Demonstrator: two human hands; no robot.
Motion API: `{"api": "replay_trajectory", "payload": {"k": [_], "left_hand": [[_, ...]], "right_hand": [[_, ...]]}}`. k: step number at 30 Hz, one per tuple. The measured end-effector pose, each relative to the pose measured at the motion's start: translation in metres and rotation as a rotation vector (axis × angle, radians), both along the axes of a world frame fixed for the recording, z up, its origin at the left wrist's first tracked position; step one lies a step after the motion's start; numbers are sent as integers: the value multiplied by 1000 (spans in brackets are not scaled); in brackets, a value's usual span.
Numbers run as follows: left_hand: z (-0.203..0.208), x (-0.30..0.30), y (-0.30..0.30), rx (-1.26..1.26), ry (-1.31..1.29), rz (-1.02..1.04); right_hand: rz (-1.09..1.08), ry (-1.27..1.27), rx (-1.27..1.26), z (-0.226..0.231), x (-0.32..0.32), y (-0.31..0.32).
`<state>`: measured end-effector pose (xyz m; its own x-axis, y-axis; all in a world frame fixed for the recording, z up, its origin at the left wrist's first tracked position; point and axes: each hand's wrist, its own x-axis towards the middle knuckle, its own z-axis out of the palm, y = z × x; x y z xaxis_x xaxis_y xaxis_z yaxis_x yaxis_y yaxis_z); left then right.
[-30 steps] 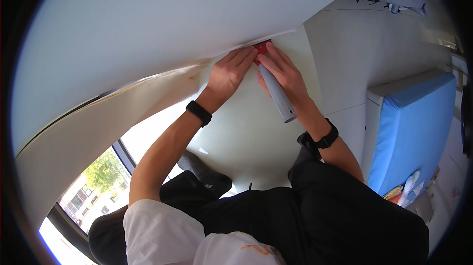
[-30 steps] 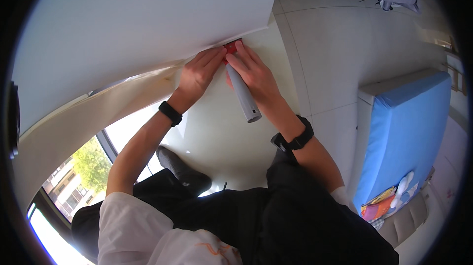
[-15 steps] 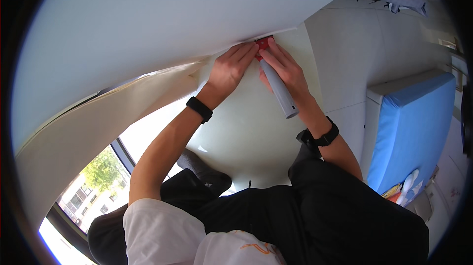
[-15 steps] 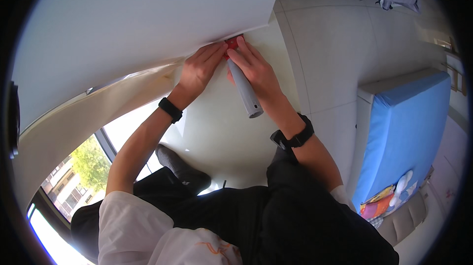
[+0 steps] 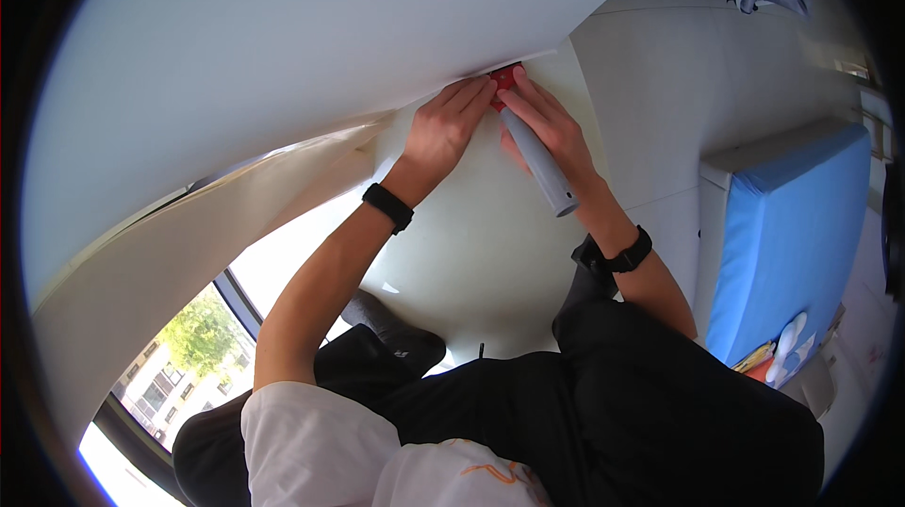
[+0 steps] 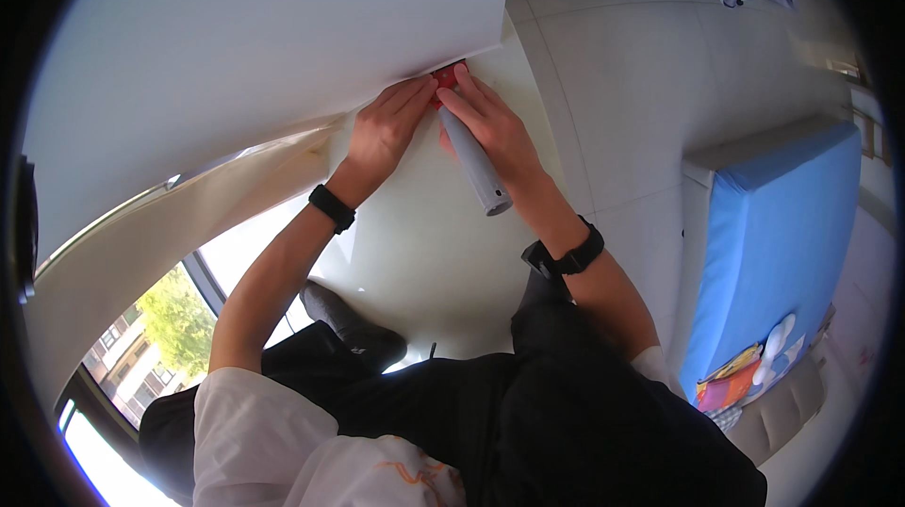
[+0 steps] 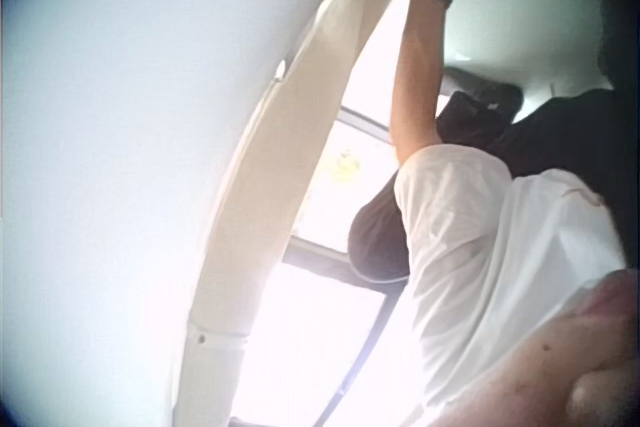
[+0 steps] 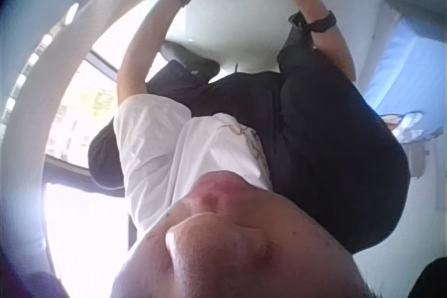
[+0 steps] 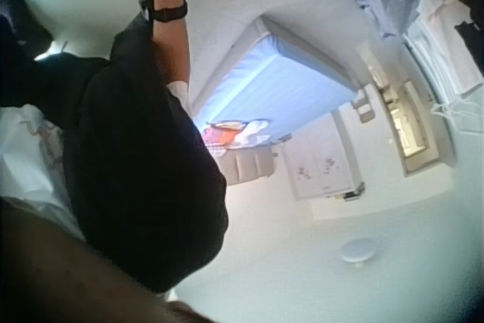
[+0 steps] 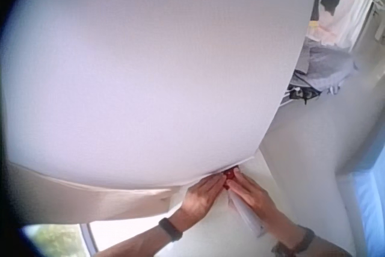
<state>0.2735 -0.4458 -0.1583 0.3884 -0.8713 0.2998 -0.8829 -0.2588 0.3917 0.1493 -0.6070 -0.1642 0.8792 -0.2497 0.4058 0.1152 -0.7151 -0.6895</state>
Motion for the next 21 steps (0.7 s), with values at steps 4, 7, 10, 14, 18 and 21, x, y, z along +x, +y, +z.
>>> {"api": "replay_trajectory", "payload": {"k": [4, 7, 10, 14, 18, 21], "left_hand": [[0, -1, -1, 23, 12, -4], [-1, -8, -7, 10, 2, -1], [-2, -11, -3, 8, 2, 14], [-4, -9, -6, -16, 4, 14], [-3, -7, -7, -47, -1, 4], [-3, -11, -7, 5, 36, 11]], "right_hand": [[2, 59, 4, -4, -6, 0], [10, 41, 10, -4, -9, -10], [18, 46, 15, -1, -10, -7], [0, 38, -1, -2, -11, -4], [-32, 22, -20, -1, -11, -3], [-22, 22, -22, 0, -13, -6]]}}
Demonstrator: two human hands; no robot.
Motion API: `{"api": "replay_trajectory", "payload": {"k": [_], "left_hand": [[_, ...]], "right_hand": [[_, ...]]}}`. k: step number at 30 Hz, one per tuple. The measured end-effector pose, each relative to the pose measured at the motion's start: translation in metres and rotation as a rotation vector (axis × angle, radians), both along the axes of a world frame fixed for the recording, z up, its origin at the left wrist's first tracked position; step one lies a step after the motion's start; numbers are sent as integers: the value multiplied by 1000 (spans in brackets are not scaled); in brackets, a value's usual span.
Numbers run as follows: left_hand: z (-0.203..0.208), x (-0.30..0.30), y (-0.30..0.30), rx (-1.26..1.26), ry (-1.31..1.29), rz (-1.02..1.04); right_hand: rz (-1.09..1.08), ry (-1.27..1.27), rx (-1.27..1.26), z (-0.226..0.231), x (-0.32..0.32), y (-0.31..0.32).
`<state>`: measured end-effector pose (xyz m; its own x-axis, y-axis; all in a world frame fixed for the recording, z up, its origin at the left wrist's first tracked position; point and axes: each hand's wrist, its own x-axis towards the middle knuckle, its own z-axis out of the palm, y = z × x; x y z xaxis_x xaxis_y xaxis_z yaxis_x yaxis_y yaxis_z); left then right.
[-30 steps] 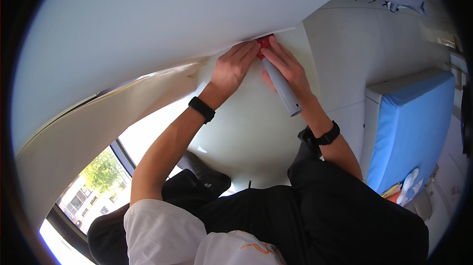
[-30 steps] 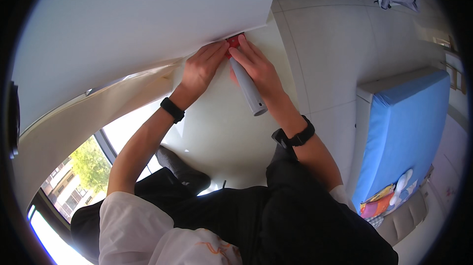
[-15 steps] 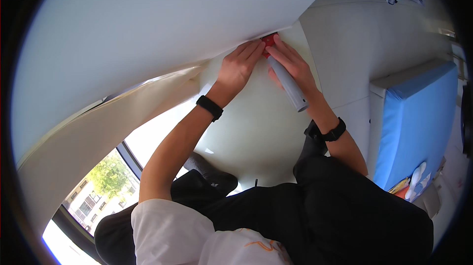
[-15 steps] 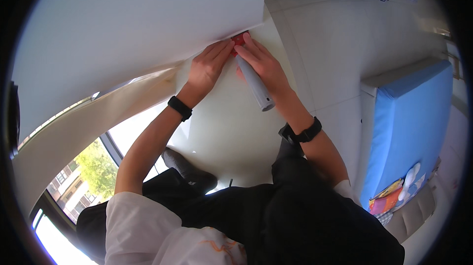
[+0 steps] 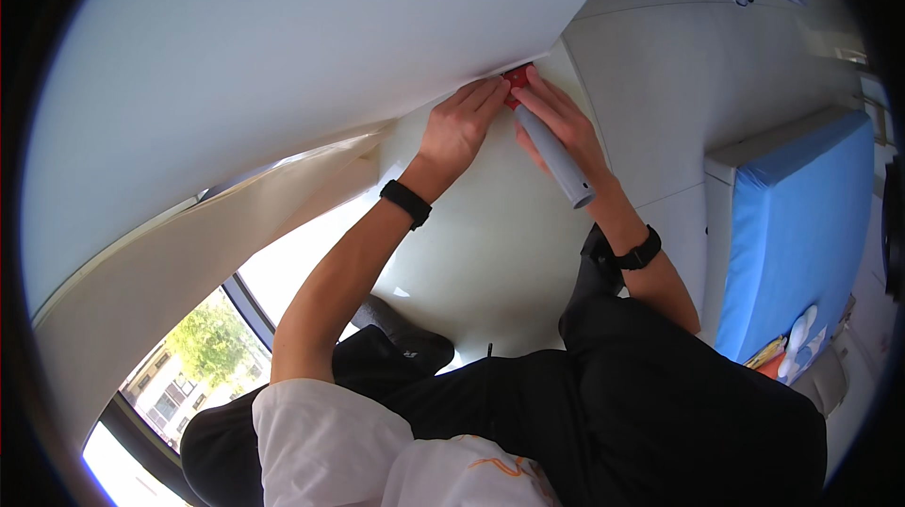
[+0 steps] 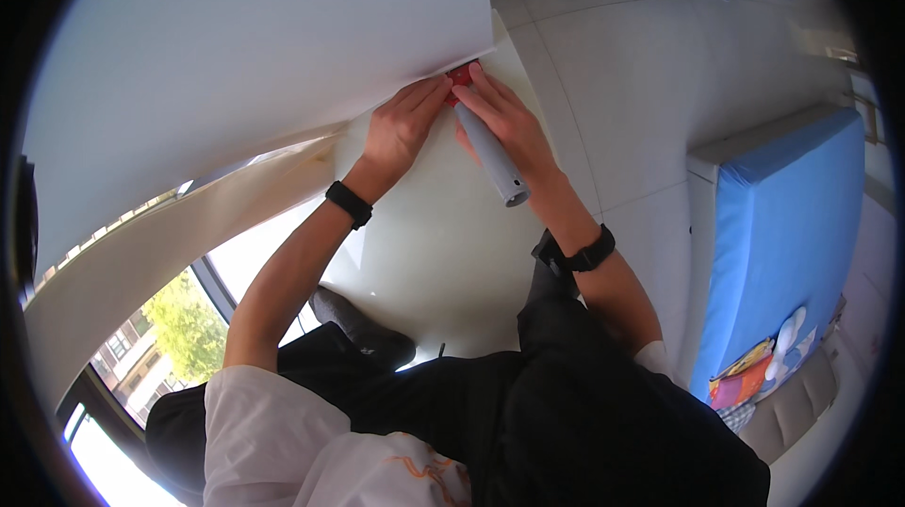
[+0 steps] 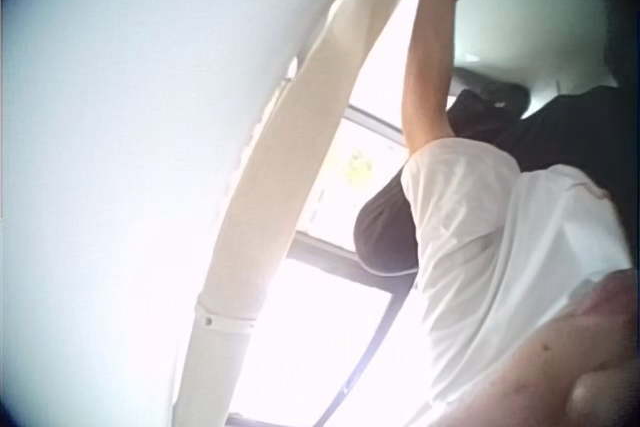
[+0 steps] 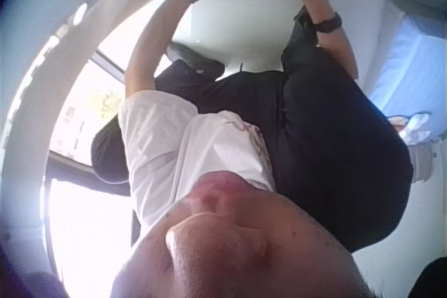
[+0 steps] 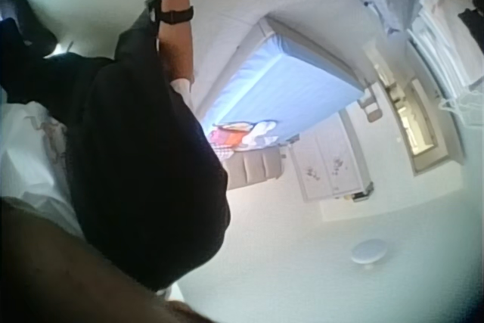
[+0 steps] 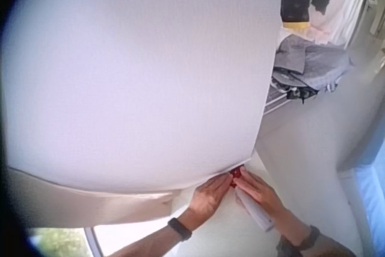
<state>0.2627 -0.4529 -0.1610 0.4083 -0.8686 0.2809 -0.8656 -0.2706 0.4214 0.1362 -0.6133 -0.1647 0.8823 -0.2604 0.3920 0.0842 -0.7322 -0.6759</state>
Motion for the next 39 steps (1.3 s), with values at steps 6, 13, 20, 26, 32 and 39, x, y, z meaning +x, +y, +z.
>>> {"api": "replay_trajectory", "payload": {"k": [6, 13, 20, 26, 32, 39], "left_hand": [[-2, 3, -2, -44, -53, -20], [-3, -1, -5, -67, -52, 7], [-3, 4, -11, -76, -64, -1], [-5, 2, -14, -82, -23, -11], [-10, 3, -19, -108, -19, 2], [-9, 2, -14, -64, -10, -9]], "right_hand": [[-15, -13, -98, 0, 0, -2], [-28, 78, -90, 8, -3, -2], [-61, 31, -138, 2, -1, -8], [-64, 45, -129, 1, -2, -9], [-45, 94, -90, -2, -4, -12], [-40, 88, -62, 0, -5, -9]]}}
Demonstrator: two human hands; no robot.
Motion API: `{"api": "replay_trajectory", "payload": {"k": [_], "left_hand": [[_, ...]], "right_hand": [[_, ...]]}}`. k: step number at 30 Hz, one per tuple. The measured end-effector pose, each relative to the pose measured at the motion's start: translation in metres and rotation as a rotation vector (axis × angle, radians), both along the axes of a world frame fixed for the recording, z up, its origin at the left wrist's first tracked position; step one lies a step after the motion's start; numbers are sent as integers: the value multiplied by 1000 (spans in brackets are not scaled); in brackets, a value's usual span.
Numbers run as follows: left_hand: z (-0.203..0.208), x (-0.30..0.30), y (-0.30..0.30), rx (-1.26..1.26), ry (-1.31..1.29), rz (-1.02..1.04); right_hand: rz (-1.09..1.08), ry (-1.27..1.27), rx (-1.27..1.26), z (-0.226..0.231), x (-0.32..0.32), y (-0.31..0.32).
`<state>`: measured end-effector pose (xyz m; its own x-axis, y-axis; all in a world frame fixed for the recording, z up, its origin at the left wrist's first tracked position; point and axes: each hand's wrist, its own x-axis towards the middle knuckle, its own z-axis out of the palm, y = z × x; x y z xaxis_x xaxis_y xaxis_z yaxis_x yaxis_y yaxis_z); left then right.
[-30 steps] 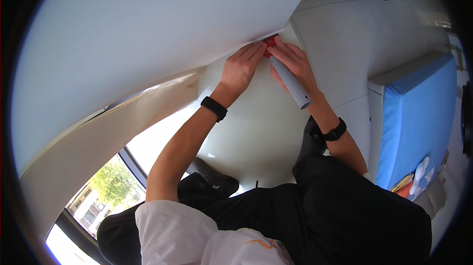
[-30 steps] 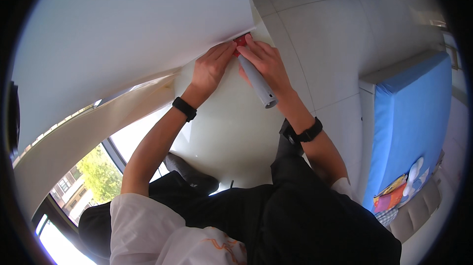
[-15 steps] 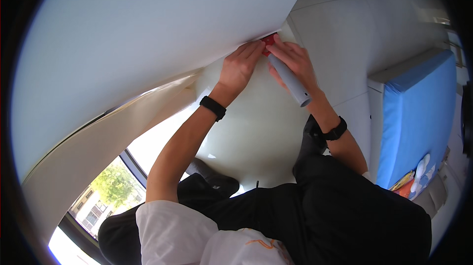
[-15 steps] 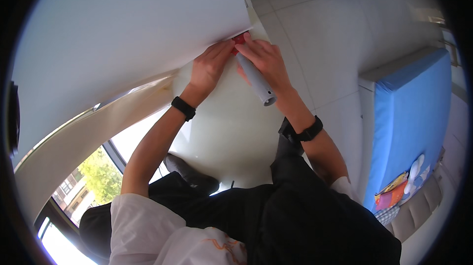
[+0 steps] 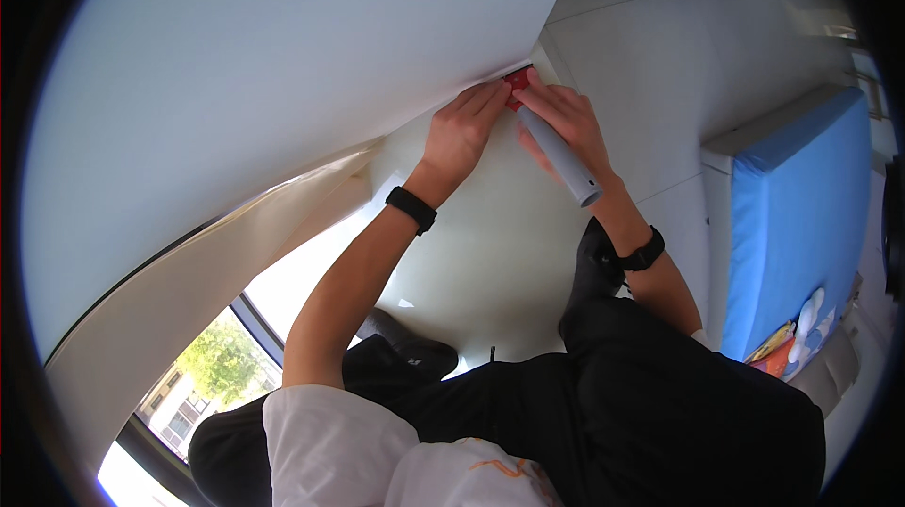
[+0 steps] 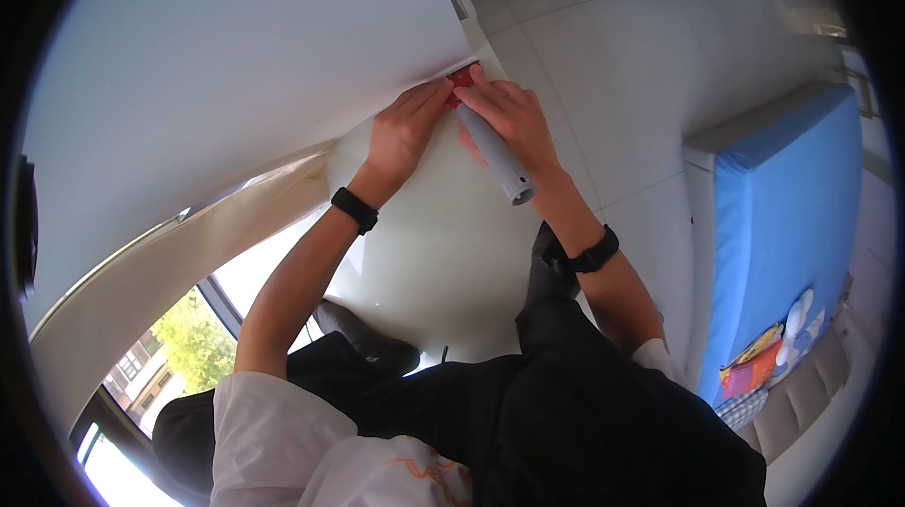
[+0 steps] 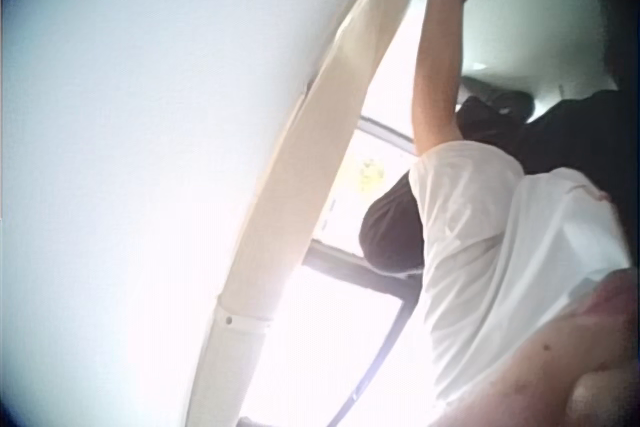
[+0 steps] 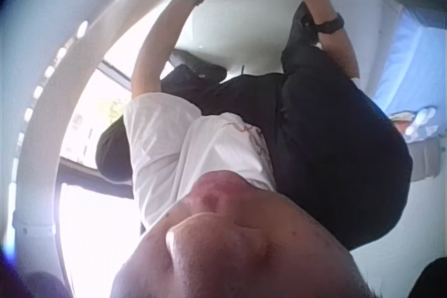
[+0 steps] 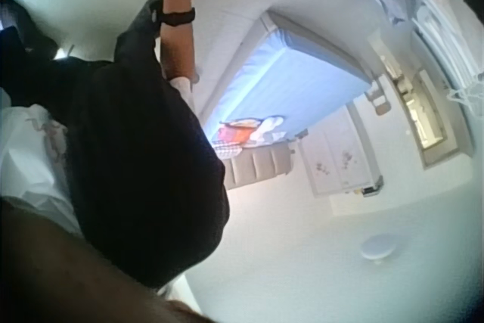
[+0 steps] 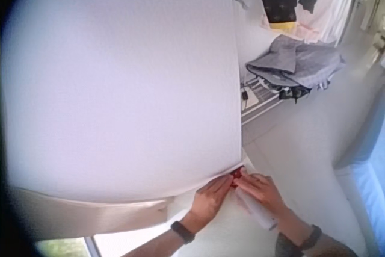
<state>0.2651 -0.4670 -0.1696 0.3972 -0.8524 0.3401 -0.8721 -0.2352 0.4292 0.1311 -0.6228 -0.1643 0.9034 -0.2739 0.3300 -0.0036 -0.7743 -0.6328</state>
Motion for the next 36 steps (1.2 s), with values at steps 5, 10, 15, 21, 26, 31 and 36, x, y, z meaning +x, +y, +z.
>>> {"api": "replay_trajectory", "payload": {"k": [5, 10, 15, 21, 26, 31, 36], "left_hand": [[-1, 0, -6, -22, 12, 2], [-3, -4, -10, -43, -4, 2], [-5, -1, -7, -48, -26, 7], [-9, -6, -9, -70, -13, 29], [-11, -10, -12, -54, -11, 26], [-11, -8, -11, -72, -24, 30], [-9, -9, -16, -88, -18, 23]], "right_hand": [[-14, -56, -35, -1, 1, -7], [-45, -51, -47, -7, -4, -7], [2, -23, 3, -5, -3, -5], [23, 11, 35, -2, -4, -9], [5, 26, -12, -16, -8, -11], [26, 8, 50, -8, -7, -13], [9, -5, 20, -6, -8, -16]]}}
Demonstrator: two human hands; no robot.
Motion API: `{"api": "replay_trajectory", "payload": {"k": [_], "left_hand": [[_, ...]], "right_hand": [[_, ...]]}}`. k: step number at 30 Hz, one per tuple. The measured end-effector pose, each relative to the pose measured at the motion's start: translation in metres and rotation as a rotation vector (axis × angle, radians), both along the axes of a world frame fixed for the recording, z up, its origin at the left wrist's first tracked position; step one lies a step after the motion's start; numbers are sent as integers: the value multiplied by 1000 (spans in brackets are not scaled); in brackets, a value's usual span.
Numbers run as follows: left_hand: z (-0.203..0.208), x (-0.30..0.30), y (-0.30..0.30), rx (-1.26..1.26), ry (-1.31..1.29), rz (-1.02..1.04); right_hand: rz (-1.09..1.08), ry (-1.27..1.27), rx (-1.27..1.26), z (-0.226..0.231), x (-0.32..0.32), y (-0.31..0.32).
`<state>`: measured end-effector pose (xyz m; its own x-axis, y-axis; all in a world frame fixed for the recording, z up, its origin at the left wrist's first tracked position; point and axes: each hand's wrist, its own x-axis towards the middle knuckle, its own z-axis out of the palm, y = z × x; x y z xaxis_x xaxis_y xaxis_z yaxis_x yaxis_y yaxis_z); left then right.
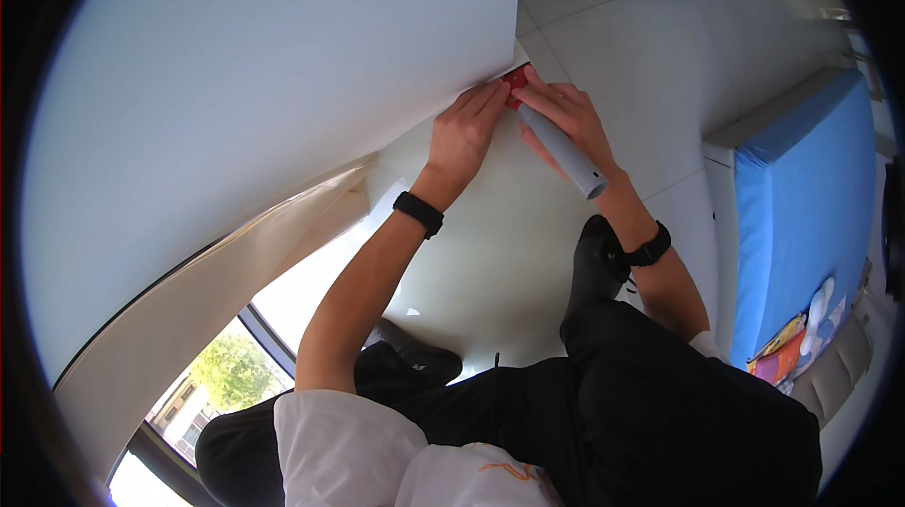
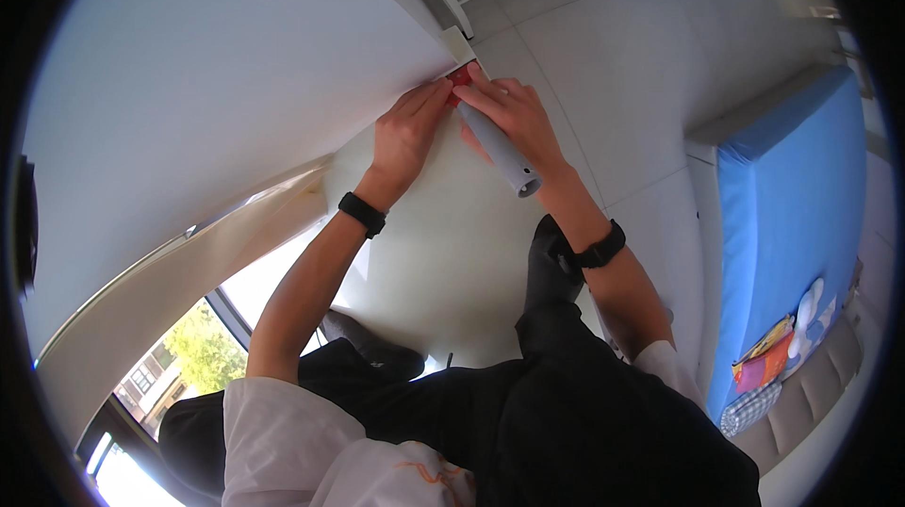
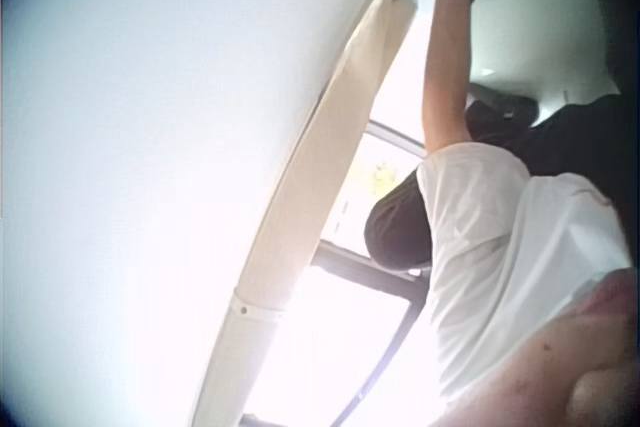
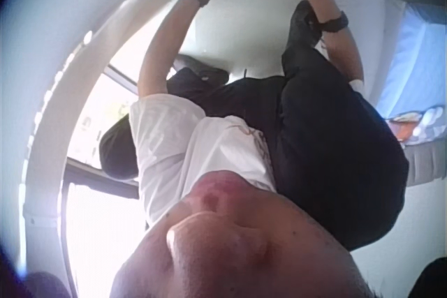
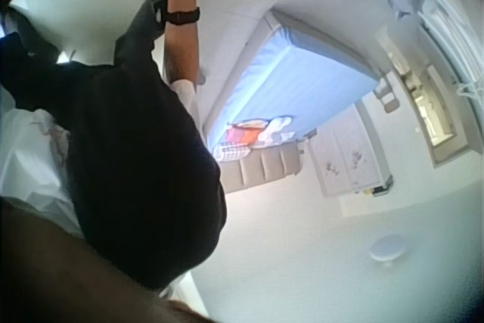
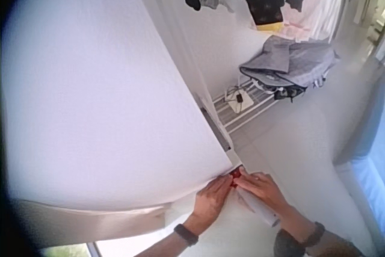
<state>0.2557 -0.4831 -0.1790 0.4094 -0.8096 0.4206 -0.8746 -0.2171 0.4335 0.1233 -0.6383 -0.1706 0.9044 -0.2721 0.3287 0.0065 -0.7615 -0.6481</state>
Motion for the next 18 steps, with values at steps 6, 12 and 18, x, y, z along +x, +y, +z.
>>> {"api": "replay_trajectory", "payload": {"k": [6, 12, 18], "left_hand": [[0, 6, 0, 36, -26, -1], [2, 10, -4, 47, -3, -24], [3, 4, -4, 51, 14, -28]], "right_hand": [[-19, -10, -21, -1, 4, 6], [-45, -6, -52, -2, 8, 1], [-30, 21, -23, 0, 2, -2]]}}
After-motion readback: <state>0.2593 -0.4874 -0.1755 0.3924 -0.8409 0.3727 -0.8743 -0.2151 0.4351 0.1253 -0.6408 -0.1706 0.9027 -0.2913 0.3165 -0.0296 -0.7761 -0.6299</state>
